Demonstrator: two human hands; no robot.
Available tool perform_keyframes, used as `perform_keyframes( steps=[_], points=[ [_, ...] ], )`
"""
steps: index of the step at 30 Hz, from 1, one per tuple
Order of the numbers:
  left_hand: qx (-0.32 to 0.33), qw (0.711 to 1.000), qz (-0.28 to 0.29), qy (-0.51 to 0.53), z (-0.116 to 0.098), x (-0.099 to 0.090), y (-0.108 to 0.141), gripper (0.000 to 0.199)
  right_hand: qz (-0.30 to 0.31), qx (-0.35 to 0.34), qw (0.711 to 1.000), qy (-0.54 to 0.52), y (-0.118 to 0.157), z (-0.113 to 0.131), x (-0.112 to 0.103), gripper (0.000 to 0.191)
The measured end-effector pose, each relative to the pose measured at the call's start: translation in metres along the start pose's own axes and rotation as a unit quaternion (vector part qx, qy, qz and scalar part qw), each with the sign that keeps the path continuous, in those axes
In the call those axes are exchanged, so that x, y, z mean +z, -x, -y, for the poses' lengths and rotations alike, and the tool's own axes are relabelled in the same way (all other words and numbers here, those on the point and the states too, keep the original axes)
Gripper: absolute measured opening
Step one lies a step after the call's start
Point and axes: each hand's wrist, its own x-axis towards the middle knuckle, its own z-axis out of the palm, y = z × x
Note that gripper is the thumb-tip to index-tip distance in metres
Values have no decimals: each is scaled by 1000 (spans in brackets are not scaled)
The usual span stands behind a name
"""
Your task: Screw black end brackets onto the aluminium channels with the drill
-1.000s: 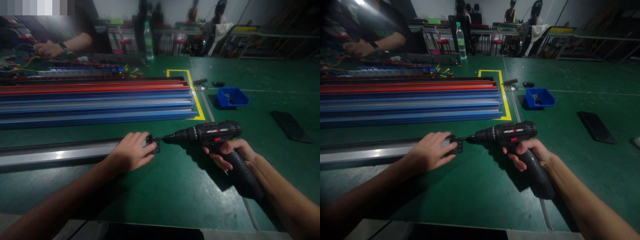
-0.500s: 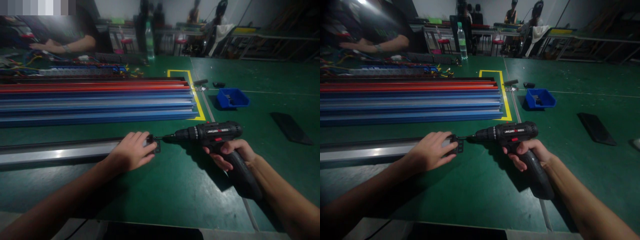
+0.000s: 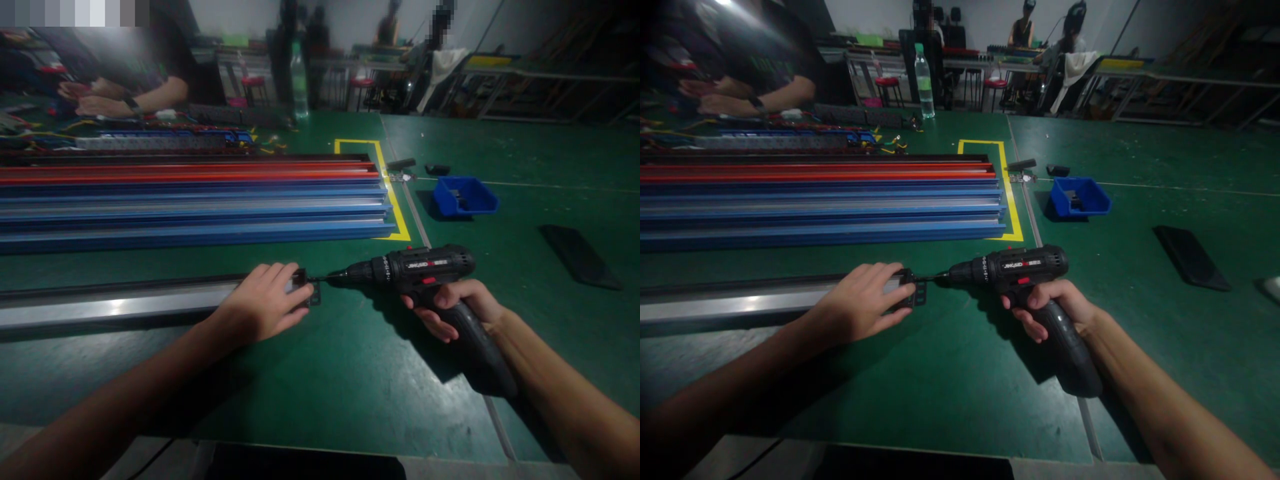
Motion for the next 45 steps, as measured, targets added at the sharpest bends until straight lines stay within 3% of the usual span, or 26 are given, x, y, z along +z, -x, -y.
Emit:
perform_keyframes(
  steps=[9,13,17,28,45],
  points=[
    [-3,999,-7,40,2,0,5,41,-41,-19,999,22,10,11,7,40],
    [-76,983,-34,160,4,-4,6,59,-33,-40,998,17,11,9,11,41],
    [-151,960,-74,224,5,-9,5,58,-8,-35,999,5,10,3,15,41],
    [-99,952,-124,263,6,-11,2,27,5,-24,1000,-1,8,-5,23,41],
    [-109,950,-157,246,5,-5,0,21,-4,-25,1000,11,5,-7,22,42]
  ],
)
